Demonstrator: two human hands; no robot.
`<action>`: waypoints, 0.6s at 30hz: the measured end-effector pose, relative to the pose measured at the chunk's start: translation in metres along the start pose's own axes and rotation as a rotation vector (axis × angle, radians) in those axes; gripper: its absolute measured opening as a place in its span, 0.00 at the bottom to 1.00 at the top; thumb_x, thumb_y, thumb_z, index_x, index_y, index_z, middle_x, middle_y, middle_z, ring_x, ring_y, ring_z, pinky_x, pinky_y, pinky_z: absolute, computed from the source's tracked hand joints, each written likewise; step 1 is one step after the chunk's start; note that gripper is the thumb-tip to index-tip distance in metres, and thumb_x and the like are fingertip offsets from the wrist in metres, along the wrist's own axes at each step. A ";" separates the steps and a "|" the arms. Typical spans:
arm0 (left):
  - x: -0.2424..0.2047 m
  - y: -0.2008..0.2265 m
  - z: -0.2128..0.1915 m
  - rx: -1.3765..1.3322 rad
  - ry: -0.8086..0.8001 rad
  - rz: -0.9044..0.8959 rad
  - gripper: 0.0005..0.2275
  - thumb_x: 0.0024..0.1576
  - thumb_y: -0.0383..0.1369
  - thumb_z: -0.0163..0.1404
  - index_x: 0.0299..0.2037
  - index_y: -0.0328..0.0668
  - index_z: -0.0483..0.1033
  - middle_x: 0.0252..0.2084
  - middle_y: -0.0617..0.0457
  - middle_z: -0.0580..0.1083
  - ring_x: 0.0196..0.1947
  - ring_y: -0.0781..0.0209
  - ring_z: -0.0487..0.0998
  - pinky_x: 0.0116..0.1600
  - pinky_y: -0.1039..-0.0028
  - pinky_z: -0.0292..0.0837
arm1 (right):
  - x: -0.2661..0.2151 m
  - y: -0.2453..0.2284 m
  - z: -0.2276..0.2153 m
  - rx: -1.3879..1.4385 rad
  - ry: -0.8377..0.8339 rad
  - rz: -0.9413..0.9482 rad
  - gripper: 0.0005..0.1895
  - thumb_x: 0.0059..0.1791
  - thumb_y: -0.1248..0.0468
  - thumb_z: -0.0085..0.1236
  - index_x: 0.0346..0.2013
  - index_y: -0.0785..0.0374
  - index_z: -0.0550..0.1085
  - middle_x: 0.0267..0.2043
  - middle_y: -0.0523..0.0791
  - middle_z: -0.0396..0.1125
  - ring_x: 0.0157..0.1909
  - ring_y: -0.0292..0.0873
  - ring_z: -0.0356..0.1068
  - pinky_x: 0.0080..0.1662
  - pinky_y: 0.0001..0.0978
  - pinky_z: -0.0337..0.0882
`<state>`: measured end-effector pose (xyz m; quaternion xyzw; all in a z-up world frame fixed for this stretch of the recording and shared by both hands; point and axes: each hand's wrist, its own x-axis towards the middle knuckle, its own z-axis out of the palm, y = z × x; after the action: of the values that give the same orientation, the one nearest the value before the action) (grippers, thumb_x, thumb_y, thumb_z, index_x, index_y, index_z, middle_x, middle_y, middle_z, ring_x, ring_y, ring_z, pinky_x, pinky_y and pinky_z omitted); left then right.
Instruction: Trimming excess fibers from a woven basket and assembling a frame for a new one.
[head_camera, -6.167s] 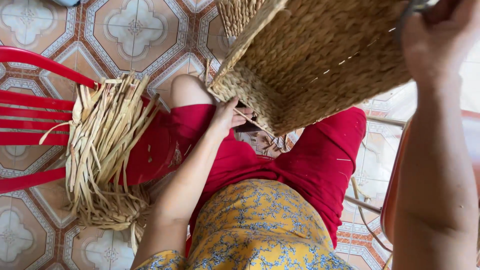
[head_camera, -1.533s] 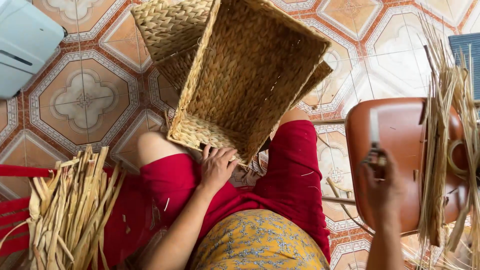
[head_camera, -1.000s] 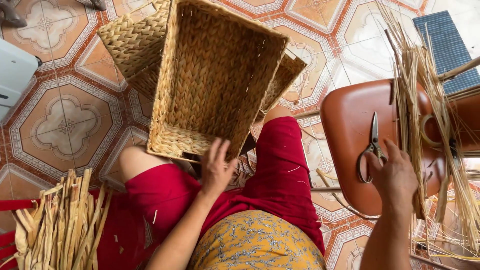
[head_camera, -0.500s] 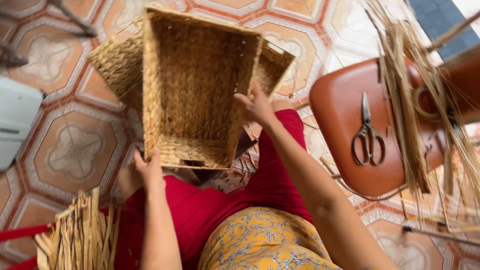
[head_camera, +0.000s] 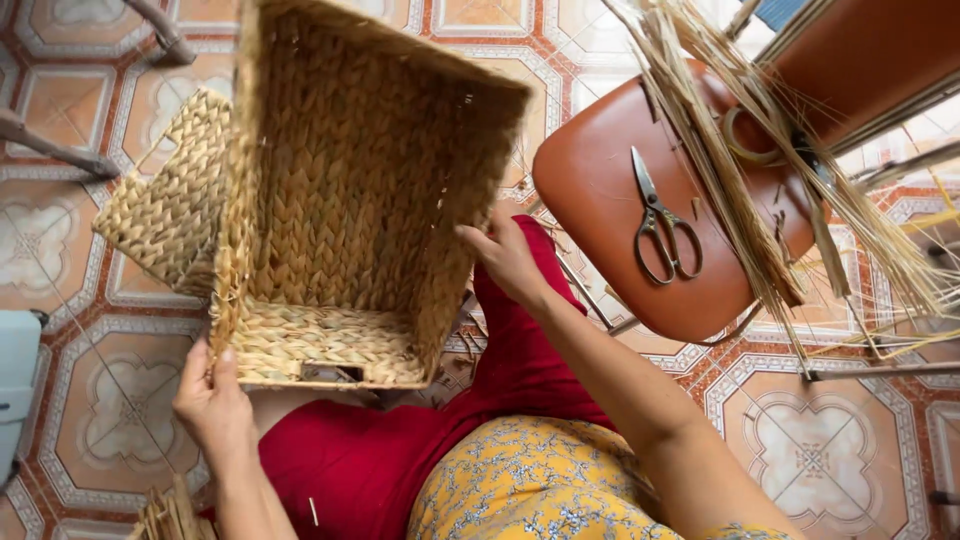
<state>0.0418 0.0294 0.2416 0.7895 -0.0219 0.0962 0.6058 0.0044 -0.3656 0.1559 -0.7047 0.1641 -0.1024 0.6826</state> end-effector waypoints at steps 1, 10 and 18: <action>0.001 0.029 0.006 -0.001 -0.011 0.011 0.14 0.66 0.21 0.47 0.62 0.32 0.74 0.50 0.55 0.78 0.46 0.72 0.75 0.52 0.82 0.71 | -0.016 -0.025 -0.014 0.006 0.014 -0.006 0.15 0.59 0.64 0.59 0.54 0.74 0.73 0.38 0.52 0.65 0.38 0.41 0.64 0.40 0.36 0.66; 0.000 0.184 0.100 0.159 -0.347 0.555 0.14 0.69 0.16 0.48 0.62 0.32 0.75 0.64 0.43 0.75 0.67 0.56 0.74 0.74 0.71 0.66 | -0.135 -0.071 -0.155 0.301 0.314 -0.056 0.17 0.52 0.63 0.59 0.51 0.70 0.68 0.44 0.45 0.72 0.44 0.36 0.74 0.47 0.30 0.76; -0.003 0.251 0.208 0.290 -0.394 0.825 0.16 0.65 0.08 0.44 0.57 0.32 0.77 0.59 0.42 0.75 0.62 0.55 0.76 0.71 0.71 0.69 | -0.189 -0.063 -0.230 0.130 0.130 0.273 0.21 0.52 0.56 0.58 0.51 0.71 0.75 0.43 0.49 0.76 0.42 0.39 0.74 0.43 0.34 0.76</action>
<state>0.0271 -0.2371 0.4291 0.7946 -0.4339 0.1792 0.3849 -0.2489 -0.5082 0.2446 -0.6220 0.2953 -0.0645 0.7223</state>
